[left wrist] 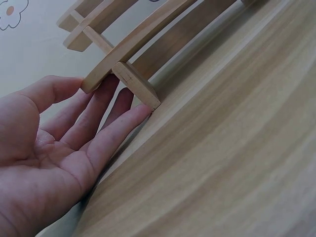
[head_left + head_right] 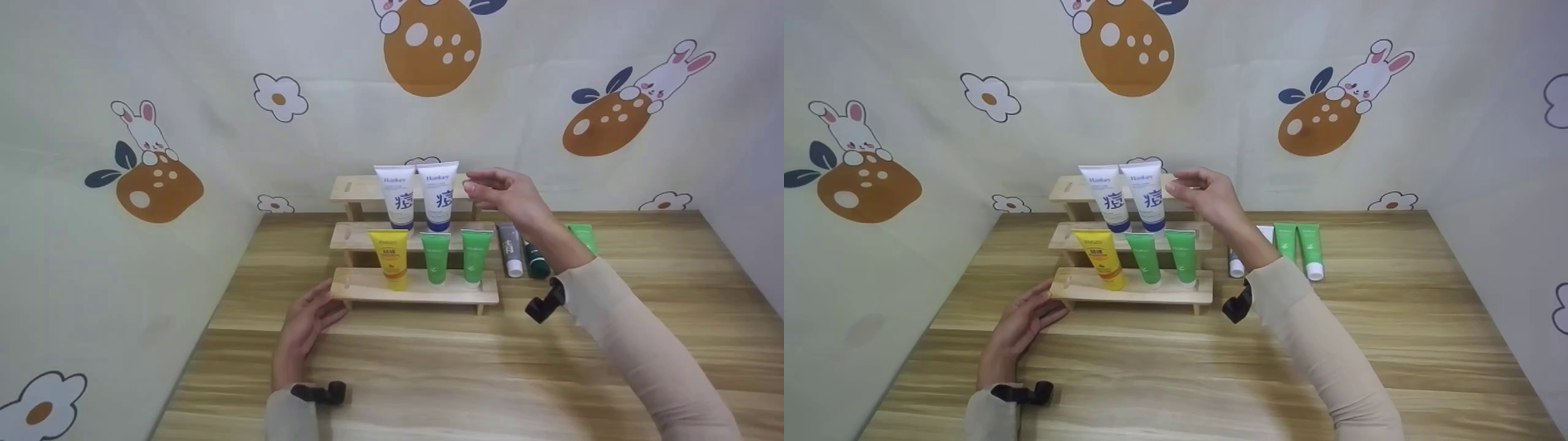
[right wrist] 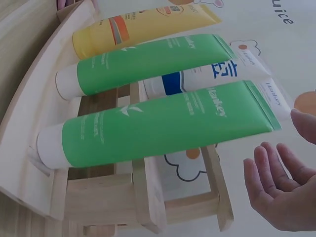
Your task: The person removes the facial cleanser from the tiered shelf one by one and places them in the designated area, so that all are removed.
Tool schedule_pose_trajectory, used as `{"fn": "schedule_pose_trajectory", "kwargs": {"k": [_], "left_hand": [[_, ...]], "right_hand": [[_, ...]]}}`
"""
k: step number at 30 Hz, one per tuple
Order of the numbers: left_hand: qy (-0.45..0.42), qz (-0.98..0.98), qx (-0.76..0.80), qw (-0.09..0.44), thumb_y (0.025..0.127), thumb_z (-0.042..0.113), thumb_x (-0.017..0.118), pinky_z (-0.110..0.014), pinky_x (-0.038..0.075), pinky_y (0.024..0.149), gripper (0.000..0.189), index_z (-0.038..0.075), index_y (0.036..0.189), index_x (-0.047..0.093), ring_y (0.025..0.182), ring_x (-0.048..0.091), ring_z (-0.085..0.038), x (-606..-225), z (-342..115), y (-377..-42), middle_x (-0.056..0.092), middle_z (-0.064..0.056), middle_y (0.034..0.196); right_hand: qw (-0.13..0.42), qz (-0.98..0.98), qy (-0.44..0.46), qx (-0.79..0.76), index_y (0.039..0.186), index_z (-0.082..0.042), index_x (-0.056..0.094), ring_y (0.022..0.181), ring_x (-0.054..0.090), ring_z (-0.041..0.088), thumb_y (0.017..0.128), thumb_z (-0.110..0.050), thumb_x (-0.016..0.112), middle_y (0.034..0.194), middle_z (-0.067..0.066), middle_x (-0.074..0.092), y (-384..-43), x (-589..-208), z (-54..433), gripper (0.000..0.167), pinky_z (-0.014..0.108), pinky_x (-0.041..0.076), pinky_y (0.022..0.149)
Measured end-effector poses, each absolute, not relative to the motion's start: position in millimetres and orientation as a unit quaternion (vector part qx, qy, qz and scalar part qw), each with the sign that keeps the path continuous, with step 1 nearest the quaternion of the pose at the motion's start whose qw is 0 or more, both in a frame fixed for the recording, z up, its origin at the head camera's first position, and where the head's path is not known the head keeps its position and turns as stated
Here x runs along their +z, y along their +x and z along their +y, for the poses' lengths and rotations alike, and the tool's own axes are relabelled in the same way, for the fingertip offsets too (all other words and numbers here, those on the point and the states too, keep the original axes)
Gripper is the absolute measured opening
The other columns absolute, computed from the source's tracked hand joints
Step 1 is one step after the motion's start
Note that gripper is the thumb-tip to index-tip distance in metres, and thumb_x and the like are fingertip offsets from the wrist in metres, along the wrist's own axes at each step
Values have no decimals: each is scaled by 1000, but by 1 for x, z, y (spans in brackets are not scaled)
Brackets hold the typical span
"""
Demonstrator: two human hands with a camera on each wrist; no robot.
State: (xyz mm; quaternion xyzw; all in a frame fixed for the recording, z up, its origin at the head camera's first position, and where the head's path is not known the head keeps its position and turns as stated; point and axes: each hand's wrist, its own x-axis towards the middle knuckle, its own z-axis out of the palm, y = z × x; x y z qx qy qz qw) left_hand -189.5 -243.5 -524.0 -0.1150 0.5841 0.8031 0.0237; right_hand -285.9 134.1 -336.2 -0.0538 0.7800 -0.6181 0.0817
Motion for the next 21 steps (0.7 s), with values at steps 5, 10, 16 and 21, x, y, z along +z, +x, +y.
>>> {"fn": "schedule_pose_trajectory", "kwargs": {"k": [5,10,16,21], "left_hand": [[-122,591,797,25,99,7,58,-47,60,97,46,-2,144,49,105,69,-26,-524,-244,-189,63,-15,128],[-123,587,800,24,99,8,60,-47,61,96,48,-4,143,48,102,70,-25,-524,-244,-189,66,-12,122],[-124,582,803,27,99,7,58,-46,61,96,47,-4,143,48,101,70,-25,-524,-244,-189,66,-12,122],[-115,585,803,25,99,6,58,-46,61,95,49,-5,145,46,100,70,-24,-524,-244,-189,66,-11,122]], "right_hand": [[87,782,-60,-614,139,-16,58,118,63,21,94,-36,70,136,6,63,-287,-338,126,51,34,56,101],[93,780,-56,-617,138,-18,59,120,61,24,93,-36,72,136,5,63,-291,-336,120,50,34,55,99],[98,783,-52,-612,136,-19,59,122,60,23,90,-37,74,136,4,62,-293,-334,112,52,38,53,102],[101,787,-52,-606,136,-19,60,124,58,23,89,-35,76,135,4,62,-296,-334,108,52,42,52,108]]}}
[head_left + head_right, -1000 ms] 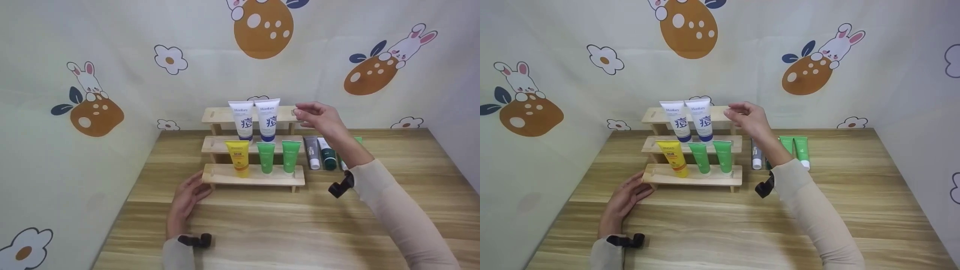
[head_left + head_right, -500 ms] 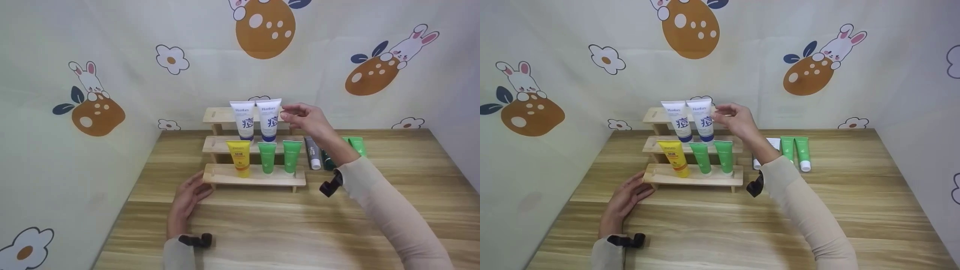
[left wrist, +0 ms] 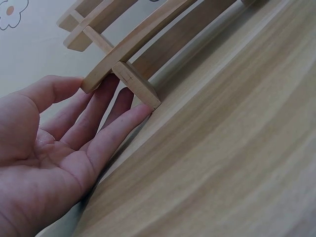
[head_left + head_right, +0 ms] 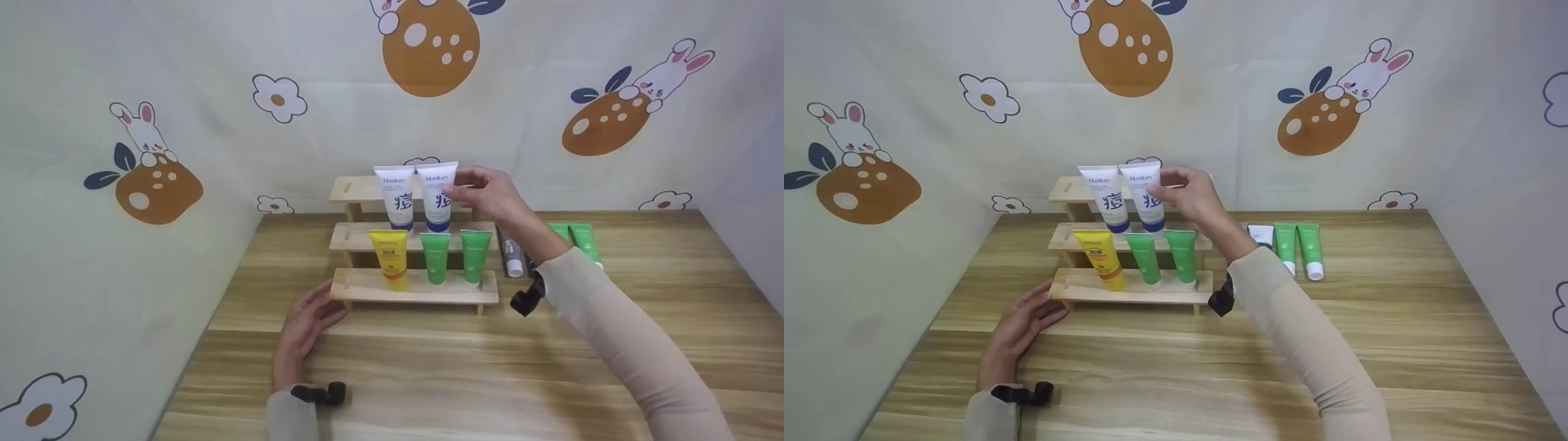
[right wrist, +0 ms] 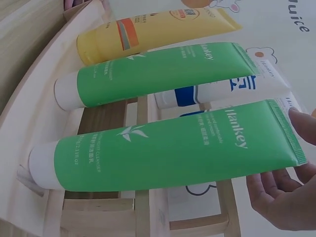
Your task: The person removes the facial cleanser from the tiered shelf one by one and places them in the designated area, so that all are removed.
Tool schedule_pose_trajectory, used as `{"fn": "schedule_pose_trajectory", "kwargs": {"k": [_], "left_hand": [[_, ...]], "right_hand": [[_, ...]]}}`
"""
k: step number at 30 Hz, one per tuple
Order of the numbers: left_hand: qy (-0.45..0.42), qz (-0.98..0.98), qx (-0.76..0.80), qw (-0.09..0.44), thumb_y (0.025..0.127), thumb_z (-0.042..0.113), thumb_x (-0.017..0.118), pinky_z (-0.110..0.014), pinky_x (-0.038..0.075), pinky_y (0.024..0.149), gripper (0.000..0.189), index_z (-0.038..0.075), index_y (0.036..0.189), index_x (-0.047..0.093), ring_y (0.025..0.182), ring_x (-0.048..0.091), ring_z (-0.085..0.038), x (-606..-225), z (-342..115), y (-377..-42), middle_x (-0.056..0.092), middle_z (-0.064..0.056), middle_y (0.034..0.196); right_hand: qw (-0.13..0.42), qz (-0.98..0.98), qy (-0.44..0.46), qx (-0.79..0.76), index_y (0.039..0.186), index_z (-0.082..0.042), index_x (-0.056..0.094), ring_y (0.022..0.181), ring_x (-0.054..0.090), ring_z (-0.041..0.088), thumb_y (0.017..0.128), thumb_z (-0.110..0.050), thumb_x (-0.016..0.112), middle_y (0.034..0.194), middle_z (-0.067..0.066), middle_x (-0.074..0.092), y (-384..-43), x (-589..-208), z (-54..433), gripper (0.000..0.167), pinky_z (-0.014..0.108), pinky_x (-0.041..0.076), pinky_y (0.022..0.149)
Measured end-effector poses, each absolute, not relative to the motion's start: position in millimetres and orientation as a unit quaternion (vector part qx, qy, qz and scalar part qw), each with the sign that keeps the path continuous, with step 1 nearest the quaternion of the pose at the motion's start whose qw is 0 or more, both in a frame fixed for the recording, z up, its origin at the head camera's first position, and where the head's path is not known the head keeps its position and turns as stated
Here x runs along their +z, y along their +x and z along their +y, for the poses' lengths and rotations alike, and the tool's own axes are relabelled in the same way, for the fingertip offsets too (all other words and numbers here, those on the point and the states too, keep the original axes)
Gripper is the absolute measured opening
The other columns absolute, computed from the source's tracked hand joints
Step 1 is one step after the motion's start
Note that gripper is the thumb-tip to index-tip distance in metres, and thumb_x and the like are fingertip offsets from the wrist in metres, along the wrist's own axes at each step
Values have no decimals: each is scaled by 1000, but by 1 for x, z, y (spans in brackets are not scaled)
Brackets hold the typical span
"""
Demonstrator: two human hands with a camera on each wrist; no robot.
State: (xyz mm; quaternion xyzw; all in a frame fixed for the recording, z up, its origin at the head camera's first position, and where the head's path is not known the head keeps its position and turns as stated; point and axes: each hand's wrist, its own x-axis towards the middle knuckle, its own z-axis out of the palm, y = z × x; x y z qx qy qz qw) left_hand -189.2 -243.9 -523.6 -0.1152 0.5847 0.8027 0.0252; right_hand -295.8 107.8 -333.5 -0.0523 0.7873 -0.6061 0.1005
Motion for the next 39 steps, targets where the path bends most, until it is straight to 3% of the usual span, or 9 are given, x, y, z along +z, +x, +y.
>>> {"fn": "schedule_pose_trajectory", "kwargs": {"k": [7,15,22,31,39], "left_hand": [[-103,571,814,28,100,3,55,-49,60,97,46,-6,144,46,100,69,-24,-523,-242,-190,68,-8,119],[-108,570,814,25,100,2,54,-49,60,97,45,-6,144,46,100,69,-24,-524,-241,-190,69,-8,118],[-105,575,811,24,100,4,56,-49,60,98,46,-6,144,46,100,70,-24,-524,-240,-189,69,-9,119],[-112,579,807,26,100,5,56,-46,62,94,45,-4,143,48,100,70,-24,-524,-242,-190,68,-9,120],[-117,586,801,28,101,6,55,-45,61,96,44,-2,144,49,105,69,-25,-524,-244,-190,67,-13,124]], "right_hand": [[93,796,-46,-597,134,-15,62,122,59,24,89,-31,76,134,6,63,-299,-334,106,49,39,54,106],[75,790,-56,-606,132,-12,60,126,56,24,94,-22,71,134,9,62,-300,-336,105,41,43,44,117],[52,774,-61,-629,131,-6,57,124,54,26,97,-17,67,129,12,60,-301,-343,115,37,44,40,117],[40,755,-62,-651,137,-4,52,119,57,21,100,-21,62,123,5,57,-300,-347,141,42,41,51,112],[26,741,-30,-671,136,-10,52,120,57,19,100,-26,61,126,2,58,-298,-351,167,40,41,51,112]]}}
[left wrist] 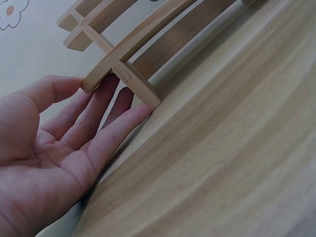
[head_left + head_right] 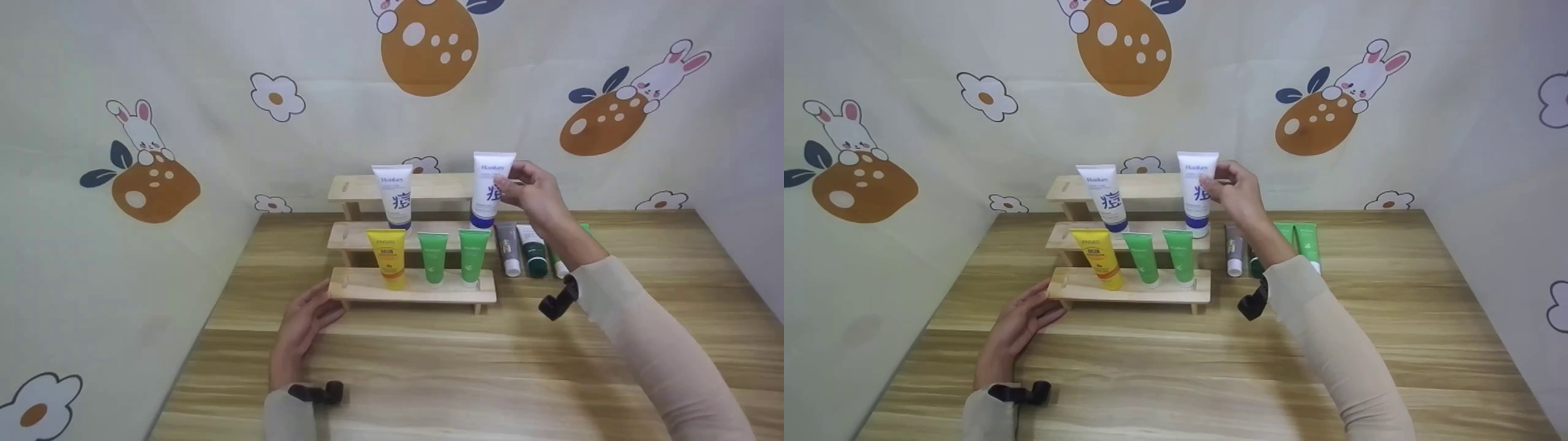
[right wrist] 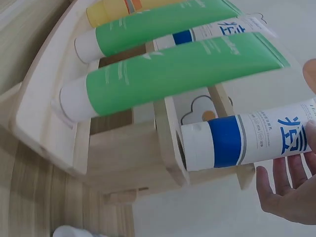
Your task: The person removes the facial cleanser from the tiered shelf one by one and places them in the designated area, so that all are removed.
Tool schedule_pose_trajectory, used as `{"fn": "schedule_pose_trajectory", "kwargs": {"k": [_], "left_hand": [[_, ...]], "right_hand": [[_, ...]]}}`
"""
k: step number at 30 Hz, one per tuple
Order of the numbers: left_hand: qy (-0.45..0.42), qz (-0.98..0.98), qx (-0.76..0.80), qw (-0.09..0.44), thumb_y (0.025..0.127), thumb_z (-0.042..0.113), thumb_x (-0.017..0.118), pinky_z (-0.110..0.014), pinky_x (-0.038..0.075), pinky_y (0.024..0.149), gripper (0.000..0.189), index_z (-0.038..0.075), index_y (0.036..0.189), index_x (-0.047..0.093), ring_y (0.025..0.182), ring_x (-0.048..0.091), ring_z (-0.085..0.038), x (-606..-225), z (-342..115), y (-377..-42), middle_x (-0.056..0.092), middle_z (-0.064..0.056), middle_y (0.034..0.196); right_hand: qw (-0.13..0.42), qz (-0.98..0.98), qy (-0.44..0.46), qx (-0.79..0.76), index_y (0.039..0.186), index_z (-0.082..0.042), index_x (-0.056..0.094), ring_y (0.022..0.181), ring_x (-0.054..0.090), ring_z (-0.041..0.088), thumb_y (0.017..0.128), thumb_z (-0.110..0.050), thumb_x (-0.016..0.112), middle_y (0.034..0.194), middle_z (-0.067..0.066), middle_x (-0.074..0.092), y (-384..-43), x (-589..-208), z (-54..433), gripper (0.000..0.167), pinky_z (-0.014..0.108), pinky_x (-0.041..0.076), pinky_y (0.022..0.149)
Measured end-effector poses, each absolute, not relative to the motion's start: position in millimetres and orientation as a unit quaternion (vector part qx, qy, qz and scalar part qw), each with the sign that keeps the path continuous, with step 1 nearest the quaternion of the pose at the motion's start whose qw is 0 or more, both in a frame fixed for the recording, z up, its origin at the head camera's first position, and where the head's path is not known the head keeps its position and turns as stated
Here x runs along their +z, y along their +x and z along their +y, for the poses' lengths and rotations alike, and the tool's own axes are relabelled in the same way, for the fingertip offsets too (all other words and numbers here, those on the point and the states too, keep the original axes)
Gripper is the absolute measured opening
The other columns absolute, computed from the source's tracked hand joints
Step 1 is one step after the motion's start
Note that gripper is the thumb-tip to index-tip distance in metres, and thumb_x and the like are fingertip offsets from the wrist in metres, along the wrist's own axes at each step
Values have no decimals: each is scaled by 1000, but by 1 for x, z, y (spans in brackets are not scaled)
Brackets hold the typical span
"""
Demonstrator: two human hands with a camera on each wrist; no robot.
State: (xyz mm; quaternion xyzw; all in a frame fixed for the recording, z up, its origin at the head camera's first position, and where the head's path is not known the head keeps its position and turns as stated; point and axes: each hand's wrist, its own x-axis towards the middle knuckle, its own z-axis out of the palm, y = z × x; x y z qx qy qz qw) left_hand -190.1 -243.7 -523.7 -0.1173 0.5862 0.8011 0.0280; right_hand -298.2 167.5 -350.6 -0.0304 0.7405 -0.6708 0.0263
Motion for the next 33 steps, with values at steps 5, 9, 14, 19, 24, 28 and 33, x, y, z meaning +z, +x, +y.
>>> {"fn": "schedule_pose_trajectory", "kwargs": {"k": [5,9,14,19,24,28,33], "left_hand": [[-121,588,799,29,101,8,55,-46,61,97,44,-1,143,50,106,69,-25,-524,-244,-191,68,-13,123],[-123,581,804,29,101,7,55,-47,60,97,44,-2,143,49,105,69,-25,-525,-244,-190,67,-13,122],[-120,580,805,26,100,6,56,-47,61,96,46,-3,144,47,104,69,-24,-525,-245,-188,66,-11,123],[-122,572,810,25,100,5,56,-47,61,96,45,-3,144,48,104,69,-25,-524,-244,-189,66,-10,123],[-112,574,811,25,100,5,55,-47,61,96,46,-5,144,46,103,69,-25,-524,-244,-190,66,-10,122],[-108,571,813,25,100,4,55,-48,61,96,46,-5,144,47,104,69,-26,-523,-244,-190,65,-10,123],[-113,570,814,27,100,4,55,-48,60,96,45,-4,144,48,104,69,-27,-524,-244,-191,65,-11,123]], "right_hand": [[7,731,-20,-682,136,-10,51,122,56,19,101,-27,60,129,3,56,-297,-355,185,40,43,49,114],[-16,720,-11,-694,134,-10,53,118,57,17,100,-26,61,124,0,57,-296,-360,197,38,31,55,104],[-36,681,-5,-732,127,-12,57,109,58,15,98,-23,65,117,-1,58,-295,-369,213,32,16,59,85],[-42,663,8,-747,121,-17,57,107,57,13,97,-25,66,115,-3,58,-292,-376,233,27,16,58,84],[-46,651,21,-757,117,-17,57,104,58,11,97,-23,65,112,-3,57,-290,-383,255,22,16,59,82],[-44,655,35,-753,116,-19,55,103,57,10,98,-24,63,112,-4,55,-290,-390,273,20,14,58,81],[-35,659,52,-749,117,-21,53,103,56,9,99,-27,62,113,-4,53,-291,-398,295,21,13,57,81]]}}
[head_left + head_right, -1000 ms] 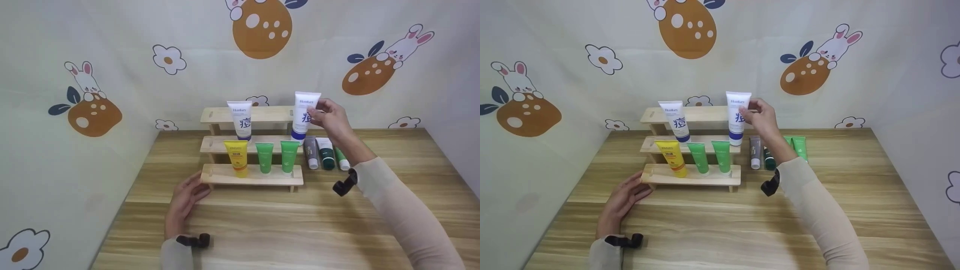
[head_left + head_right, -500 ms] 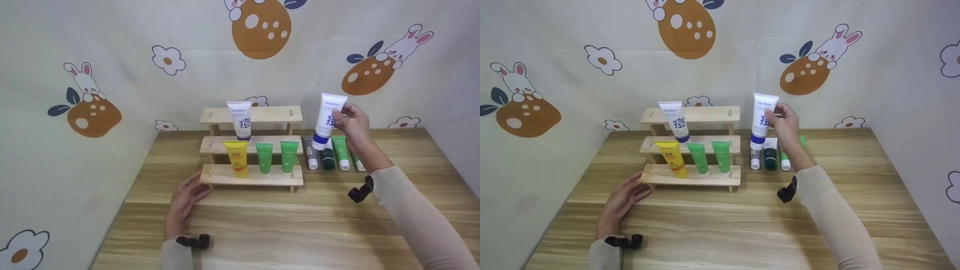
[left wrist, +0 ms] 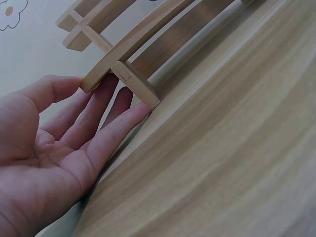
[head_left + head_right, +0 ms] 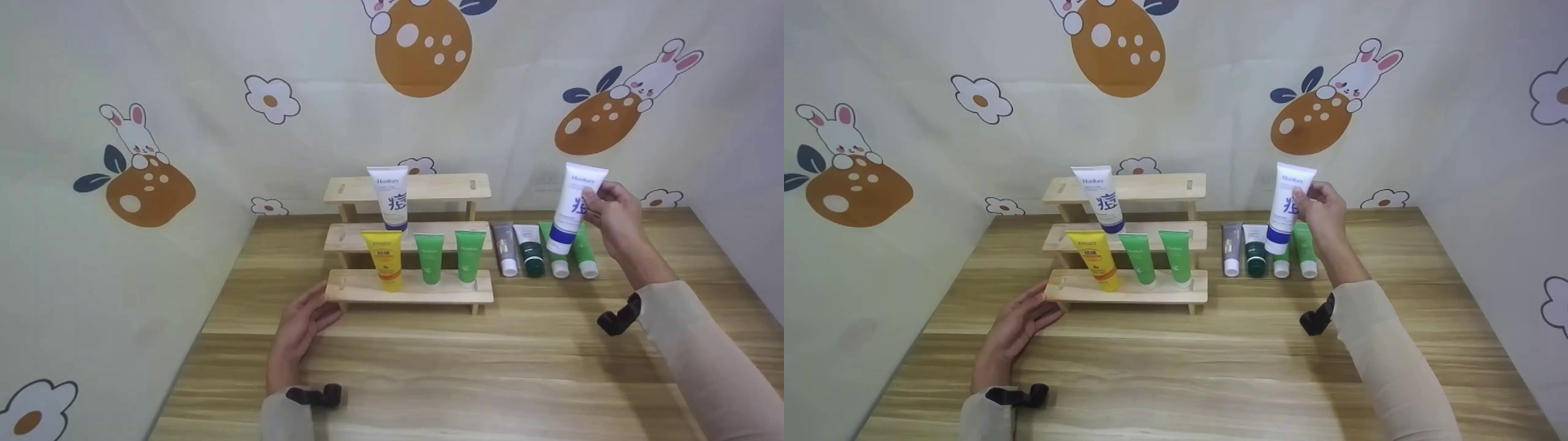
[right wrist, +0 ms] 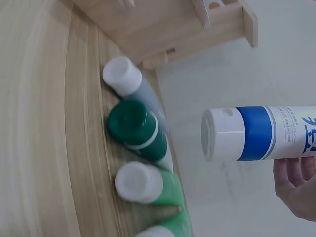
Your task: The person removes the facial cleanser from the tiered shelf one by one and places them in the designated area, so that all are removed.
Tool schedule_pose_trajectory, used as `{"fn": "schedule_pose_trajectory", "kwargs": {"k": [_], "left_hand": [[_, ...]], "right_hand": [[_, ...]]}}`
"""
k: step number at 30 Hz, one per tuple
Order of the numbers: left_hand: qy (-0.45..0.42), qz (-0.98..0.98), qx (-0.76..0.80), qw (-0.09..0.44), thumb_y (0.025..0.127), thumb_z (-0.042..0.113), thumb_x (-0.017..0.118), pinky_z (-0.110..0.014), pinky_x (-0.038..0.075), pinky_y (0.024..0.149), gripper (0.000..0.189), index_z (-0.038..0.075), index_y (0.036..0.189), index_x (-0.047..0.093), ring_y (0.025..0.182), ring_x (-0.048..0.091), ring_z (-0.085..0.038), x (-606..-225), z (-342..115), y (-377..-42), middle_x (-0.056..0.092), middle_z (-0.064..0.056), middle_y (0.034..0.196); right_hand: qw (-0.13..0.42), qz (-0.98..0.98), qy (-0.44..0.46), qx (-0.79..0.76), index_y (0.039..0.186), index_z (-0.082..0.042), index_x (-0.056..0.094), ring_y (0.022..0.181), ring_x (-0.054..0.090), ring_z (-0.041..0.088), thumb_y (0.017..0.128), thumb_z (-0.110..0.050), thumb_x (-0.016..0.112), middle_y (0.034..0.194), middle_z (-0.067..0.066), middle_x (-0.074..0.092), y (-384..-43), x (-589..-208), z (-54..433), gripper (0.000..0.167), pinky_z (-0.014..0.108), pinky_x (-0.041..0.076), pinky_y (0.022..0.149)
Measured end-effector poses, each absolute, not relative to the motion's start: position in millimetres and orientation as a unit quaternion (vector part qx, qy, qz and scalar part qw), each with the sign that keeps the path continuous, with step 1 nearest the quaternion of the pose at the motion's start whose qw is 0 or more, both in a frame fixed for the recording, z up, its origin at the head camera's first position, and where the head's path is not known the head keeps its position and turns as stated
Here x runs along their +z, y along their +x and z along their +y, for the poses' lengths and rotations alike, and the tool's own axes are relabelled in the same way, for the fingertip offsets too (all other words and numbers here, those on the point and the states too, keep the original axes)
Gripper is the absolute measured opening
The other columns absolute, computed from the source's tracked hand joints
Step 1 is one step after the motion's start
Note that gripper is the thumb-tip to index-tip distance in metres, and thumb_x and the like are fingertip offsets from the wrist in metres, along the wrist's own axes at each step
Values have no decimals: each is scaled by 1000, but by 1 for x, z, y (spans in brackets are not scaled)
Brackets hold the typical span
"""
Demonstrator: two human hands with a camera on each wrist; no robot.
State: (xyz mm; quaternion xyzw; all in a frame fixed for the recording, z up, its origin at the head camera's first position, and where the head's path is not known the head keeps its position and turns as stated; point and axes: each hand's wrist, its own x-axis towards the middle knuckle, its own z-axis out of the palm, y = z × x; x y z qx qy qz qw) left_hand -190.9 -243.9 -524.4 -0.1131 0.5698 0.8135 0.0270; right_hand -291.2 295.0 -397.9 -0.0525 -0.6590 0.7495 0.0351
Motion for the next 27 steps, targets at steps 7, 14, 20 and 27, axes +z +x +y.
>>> {"fn": "schedule_pose_trajectory", "kwargs": {"k": [7,14,20,27], "left_hand": [[-117,574,810,27,100,5,55,-48,60,97,45,-3,144,48,104,69,-27,-525,-244,-191,65,-12,123],[-122,571,811,26,100,5,56,-48,61,96,45,-3,144,49,103,68,-26,-524,-244,-191,65,-10,123],[-114,582,804,28,101,6,55,-45,61,96,46,-4,145,46,104,69,-24,-523,-244,-189,66,-8,121],[-105,579,808,30,101,5,53,-47,59,99,46,-5,145,45,106,67,-25,-522,-243,-189,64,-10,124]], "right_hand": [[40,-645,-75,760,113,-16,54,92,61,6,97,-27,65,106,-3,56,-295,-405,321,22,15,58,77],[22,-647,-106,754,125,-13,54,88,62,5,94,-29,68,100,-6,60,-299,-413,346,37,15,59,76],[-11,-726,-158,670,157,-5,25,96,56,3,90,-49,66,108,-9,54,-305,-422,364,91,11,56,77],[-38,-771,-201,603,158,-9,26,100,51,4,86,-61,62,109,-12,50,-309,-437,379,96,10,53,78]]}}
